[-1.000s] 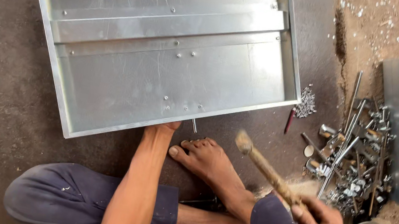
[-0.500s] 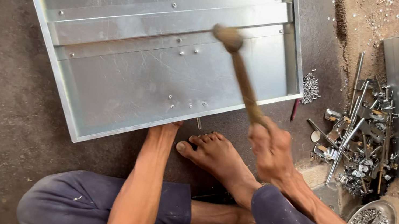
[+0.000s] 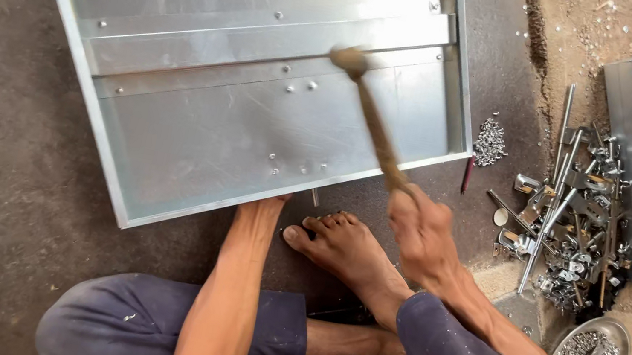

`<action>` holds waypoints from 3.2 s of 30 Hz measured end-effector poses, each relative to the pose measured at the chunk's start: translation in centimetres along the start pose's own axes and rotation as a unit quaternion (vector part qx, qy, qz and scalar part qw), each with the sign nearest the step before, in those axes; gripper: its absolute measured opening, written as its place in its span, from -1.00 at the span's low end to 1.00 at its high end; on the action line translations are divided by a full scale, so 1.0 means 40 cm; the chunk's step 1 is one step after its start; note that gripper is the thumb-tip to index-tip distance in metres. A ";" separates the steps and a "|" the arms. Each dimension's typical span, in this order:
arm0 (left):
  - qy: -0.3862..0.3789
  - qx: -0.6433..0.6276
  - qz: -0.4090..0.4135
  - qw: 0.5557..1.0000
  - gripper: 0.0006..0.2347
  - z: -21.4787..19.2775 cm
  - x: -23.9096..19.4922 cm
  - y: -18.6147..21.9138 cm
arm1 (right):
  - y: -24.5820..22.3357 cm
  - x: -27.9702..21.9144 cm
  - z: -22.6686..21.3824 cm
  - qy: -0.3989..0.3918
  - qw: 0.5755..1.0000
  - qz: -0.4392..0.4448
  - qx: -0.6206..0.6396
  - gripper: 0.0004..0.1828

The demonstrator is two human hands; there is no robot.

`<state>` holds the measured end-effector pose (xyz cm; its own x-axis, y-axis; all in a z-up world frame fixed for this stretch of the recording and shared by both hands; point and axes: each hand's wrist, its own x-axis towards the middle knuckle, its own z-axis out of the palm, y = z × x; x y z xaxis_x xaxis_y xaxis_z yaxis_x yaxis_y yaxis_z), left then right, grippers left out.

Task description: The person assembles metal boxes by attaching latches and hinges to pre-cut sheet metal panels, using a hammer and small components like bolts and rivets on a floor workspace.

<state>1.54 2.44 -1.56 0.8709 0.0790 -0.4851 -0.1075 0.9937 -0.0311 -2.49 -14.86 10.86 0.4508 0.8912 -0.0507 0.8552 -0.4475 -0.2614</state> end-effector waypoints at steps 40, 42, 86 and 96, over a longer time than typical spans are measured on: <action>-0.006 -0.023 -0.057 0.998 -0.77 -0.006 -0.008 -0.169 | 0.376 -0.233 -0.238 0.231 0.899 0.298 0.221 -0.69; 0.004 -0.021 -0.080 0.997 -0.77 -0.034 0.007 -0.160 | 0.397 -0.233 -0.236 0.215 0.901 0.320 0.200 -0.75; -0.147 0.983 0.093 -0.050 -0.24 0.523 -0.185 -0.024 | 0.172 -0.107 -0.318 0.105 0.833 0.366 0.402 -0.50; -0.149 0.982 0.094 -0.062 -0.21 0.503 -0.161 -0.020 | 0.174 -0.097 -0.298 0.127 0.865 0.327 0.357 -0.38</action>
<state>5.68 2.72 19.18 0.9291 -0.2148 -0.3010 -0.2147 -0.9761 0.0339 4.76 -22.32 20.74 0.8986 0.3780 -0.2229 0.0598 -0.6087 -0.7912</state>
